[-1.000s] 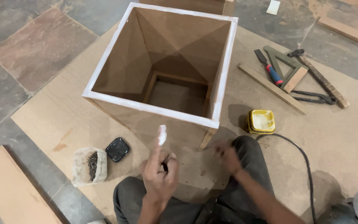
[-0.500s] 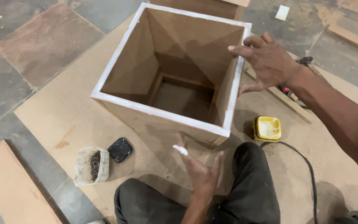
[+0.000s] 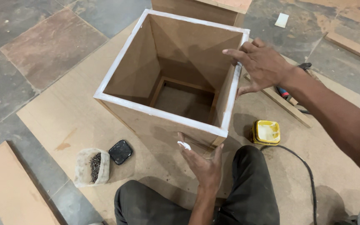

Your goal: The person applies white glue to the top edges of a wooden box using their finger. They repeatedly dip their finger into a small yellow container and spread the glue along the rim of the box.

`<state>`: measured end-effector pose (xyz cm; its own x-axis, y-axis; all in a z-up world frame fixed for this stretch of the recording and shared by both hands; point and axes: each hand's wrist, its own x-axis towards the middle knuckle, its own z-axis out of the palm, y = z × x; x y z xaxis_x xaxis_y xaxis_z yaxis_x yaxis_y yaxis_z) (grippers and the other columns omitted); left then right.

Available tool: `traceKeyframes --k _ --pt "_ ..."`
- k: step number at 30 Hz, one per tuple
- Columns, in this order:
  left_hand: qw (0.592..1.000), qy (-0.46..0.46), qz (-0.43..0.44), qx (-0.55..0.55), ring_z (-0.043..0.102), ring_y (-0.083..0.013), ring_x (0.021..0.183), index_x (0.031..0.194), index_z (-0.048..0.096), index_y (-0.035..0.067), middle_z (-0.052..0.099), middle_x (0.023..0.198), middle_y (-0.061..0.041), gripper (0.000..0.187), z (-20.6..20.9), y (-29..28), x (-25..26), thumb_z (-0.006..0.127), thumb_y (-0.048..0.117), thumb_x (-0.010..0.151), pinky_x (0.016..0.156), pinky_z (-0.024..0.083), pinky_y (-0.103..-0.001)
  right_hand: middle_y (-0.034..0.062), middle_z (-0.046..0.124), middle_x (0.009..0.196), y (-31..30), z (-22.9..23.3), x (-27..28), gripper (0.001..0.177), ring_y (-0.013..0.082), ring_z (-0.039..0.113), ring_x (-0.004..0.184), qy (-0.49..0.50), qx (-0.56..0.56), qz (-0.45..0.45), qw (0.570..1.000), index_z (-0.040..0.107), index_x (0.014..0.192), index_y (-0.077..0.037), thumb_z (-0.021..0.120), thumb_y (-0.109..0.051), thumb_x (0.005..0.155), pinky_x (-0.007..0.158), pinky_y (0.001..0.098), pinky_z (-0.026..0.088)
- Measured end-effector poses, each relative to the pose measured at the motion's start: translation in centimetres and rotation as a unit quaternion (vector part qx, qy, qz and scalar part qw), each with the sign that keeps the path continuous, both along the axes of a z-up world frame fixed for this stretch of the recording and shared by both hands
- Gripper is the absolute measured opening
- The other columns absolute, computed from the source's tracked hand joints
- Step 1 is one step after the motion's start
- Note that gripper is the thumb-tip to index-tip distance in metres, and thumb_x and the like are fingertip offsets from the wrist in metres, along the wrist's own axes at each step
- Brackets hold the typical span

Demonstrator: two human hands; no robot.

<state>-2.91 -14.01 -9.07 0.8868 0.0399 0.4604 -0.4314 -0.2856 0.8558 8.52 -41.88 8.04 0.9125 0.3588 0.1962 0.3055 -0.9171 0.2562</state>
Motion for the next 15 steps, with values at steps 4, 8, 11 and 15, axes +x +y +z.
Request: traceKeyframes --k 4,8,11,15 --pt "0.974 0.224 -0.010 -0.019 0.037 -0.0415 0.142 0.159 0.009 0.008 0.031 0.150 -0.025 0.132 0.8 1.3 1.0 0.097 0.027 0.063 0.117 0.033 -0.053 0.0118 0.066 0.110 0.6 -0.3 0.2 0.126 0.0337 0.055 0.099 -0.010 0.055 0.035 0.998 0.038 0.149 -0.013 0.069 -0.089 0.054 0.092 0.0477 0.042" --pt "0.990 0.108 -0.073 -0.045 0.035 -0.0391 0.151 0.160 0.019 0.001 0.031 0.162 -0.023 0.126 1.7 6.5 3.1 0.096 0.030 0.064 0.120 0.030 -0.053 0.0084 0.065 0.103 3.9 -0.3 -1.5 0.118 0.0300 0.055 0.094 -0.041 0.063 0.039 0.996 0.045 0.141 -0.007 0.072 -0.087 0.058 0.093 0.0490 0.040" --pt "0.988 0.085 -0.077 0.106 0.033 -0.0400 0.152 0.159 0.027 0.004 0.032 0.165 -0.023 0.125 1.7 13.9 6.1 0.098 0.029 0.060 0.122 0.027 -0.052 0.0171 0.061 0.112 9.5 -0.8 -3.9 0.116 0.0326 0.053 0.096 -0.154 0.066 0.050 0.985 0.048 0.136 -0.003 0.075 -0.084 0.058 0.086 0.0470 0.036" --pt "0.985 -0.014 0.080 0.153 0.040 -0.0433 0.143 0.159 0.009 -0.005 0.037 0.157 -0.025 0.142 1.7 21.0 10.6 0.097 0.032 0.054 0.119 0.033 -0.051 0.0149 0.057 0.110 16.6 -1.9 -6.0 0.096 0.0313 0.053 0.103 -0.093 0.153 -0.049 0.983 0.052 0.135 -0.005 0.076 -0.073 0.072 0.091 0.0477 0.036"
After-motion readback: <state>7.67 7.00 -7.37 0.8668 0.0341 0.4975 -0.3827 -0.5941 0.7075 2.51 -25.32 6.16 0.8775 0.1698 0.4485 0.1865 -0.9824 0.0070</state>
